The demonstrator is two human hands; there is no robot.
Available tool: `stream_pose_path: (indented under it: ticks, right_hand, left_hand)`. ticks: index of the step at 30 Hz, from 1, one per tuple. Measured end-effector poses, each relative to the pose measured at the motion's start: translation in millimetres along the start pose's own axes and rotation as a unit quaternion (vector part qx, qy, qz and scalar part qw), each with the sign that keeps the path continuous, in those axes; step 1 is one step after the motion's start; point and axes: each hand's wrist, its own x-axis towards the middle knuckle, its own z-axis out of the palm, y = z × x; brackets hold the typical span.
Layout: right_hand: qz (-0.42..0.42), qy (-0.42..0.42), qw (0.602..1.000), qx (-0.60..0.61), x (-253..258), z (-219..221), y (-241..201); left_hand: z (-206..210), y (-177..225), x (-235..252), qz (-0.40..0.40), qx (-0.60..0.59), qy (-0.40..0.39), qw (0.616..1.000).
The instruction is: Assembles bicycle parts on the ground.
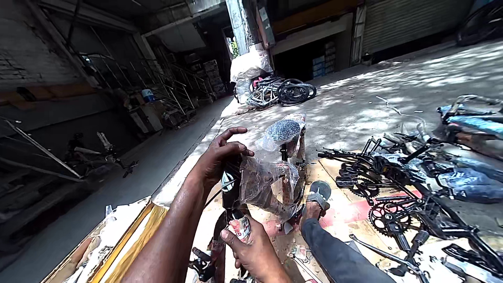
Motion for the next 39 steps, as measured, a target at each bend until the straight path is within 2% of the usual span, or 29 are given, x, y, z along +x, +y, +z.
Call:
stream_pose_path:
  ticks: [1, 3, 5, 6, 8, 10, 12, 13, 15, 17, 18, 20, 22, 25, 26, 27, 28, 30, 32, 33, 35, 37, 39]
  right_hand:
    - [-0.002, 0.042, 0.998, -0.049, -0.2, 7.3, 0.0]
    - [-0.011, 0.102, 0.986, -0.133, -2.2, 23.7, -3.6]
    - [-0.018, 0.114, 0.981, -0.157, -1.4, 36.6, -5.2]
    - [-0.028, 0.108, 0.983, -0.145, 0.5, 38.7, -2.7]
    - [-0.044, 0.05, 0.996, -0.052, 7.9, 29.4, 4.2]
    - [-0.016, -0.077, 0.991, 0.11, 18.4, 9.5, 8.8]
    - [0.022, -0.183, 0.966, 0.18, 29.5, -5.4, 16.4]
    - [0.026, -0.187, 0.966, 0.179, 30.8, -5.6, 16.2]
    - [0.016, -0.096, 0.988, 0.118, 23.5, 9.5, 5.5]
    - [0.001, 0.026, 1.0, 0.009, 14.5, 33.3, -1.4]
    - [-0.007, 0.064, 0.997, -0.033, 12.4, 42.4, -1.1]
    - [-0.021, 0.084, 0.995, -0.05, 11.5, 47.2, 1.5]
    - [-0.01, -0.003, 0.999, 0.043, 16.2, 29.2, -0.6]
    - [0.042, -0.171, 0.97, 0.167, 30.4, -4.2, 5.0]
    - [0.048, -0.177, 0.968, 0.172, 31.0, -5.2, 6.1]
    - [0.046, -0.148, 0.976, 0.155, 28.7, 0.1, 4.2]
    - [0.034, -0.096, 0.987, 0.123, 24.2, 9.9, 0.7]
    - [0.005, 0.015, 1.0, 0.011, 14.6, 32.5, -2.8]
    - [-0.011, 0.088, 0.992, -0.085, 8.9, 48.7, -2.3]
    - [-0.015, 0.107, 0.988, -0.106, 7.5, 52.1, -2.4]
    - [-0.01, 0.083, 0.994, -0.076, 8.3, 46.3, -3.0]
    - [0.008, -0.017, 0.998, 0.053, 12.0, 27.2, -3.8]
    - [0.027, -0.149, 0.974, 0.167, 25.3, 3.6, 5.5]
  left_hand:
    - [7.8, 8.6, -3.2, -0.008, 0.059, 0.071, 0.996]
    - [26.3, 17.5, -7.1, -0.01, 0.203, 0.228, 0.952]
    - [33.1, 14.4, -6.3, -0.016, 0.3, 0.289, 0.909]
    - [30.9, 12.1, -4.0, -0.024, 0.296, 0.295, 0.908]
    - [18.9, 14.4, 0.7, -0.058, 0.212, 0.245, 0.944]
    - [-5.2, 17.0, -0.4, -0.071, 0.078, 0.115, 0.988]
    - [-32.2, 7.5, -4.8, -0.049, -0.022, -0.02, 0.998]
    - [-38.8, 3.8, -6.1, -0.042, -0.043, -0.045, 0.997]
    - [-36.1, 2.6, -8.6, -0.036, -0.032, 0.005, 0.999]
    - [-13.7, 3.6, -13.0, -0.03, 0.041, 0.15, 0.987]
    - [-1.1, 4.8, -13.2, -0.034, 0.099, 0.217, 0.97]
    - [12.2, 6.7, -9.2, -0.05, 0.186, 0.279, 0.941]
    - [7.2, 11.3, -3.1, -0.077, 0.163, 0.242, 0.953]
    - [-23.9, 11.4, -1.9, -0.082, 0.043, 0.034, 0.995]
    - [-31.5, 8.1, -2.6, -0.072, 0.007, -0.018, 0.997]
    - [-34.7, 7.0, -3.3, -0.065, -0.014, -0.035, 0.997]
    - [-33.1, 7.4, -4.3, -0.059, -0.016, -0.012, 0.998]
    - [-17.0, 9.4, -8.0, -0.056, 0.018, 0.113, 0.992]
    - [4.9, 9.9, -9.0, -0.051, 0.082, 0.23, 0.968]
    - [12.3, 9.8, -8.1, -0.053, 0.117, 0.256, 0.958]
    - [16.1, 11.8, -4.5, -0.069, 0.149, 0.251, 0.954]
    - [9.8, 15.8, -0.9, -0.098, 0.133, 0.195, 0.967]
    - [-3.7, 16.7, -2.7, -0.105, 0.105, 0.133, 0.98]
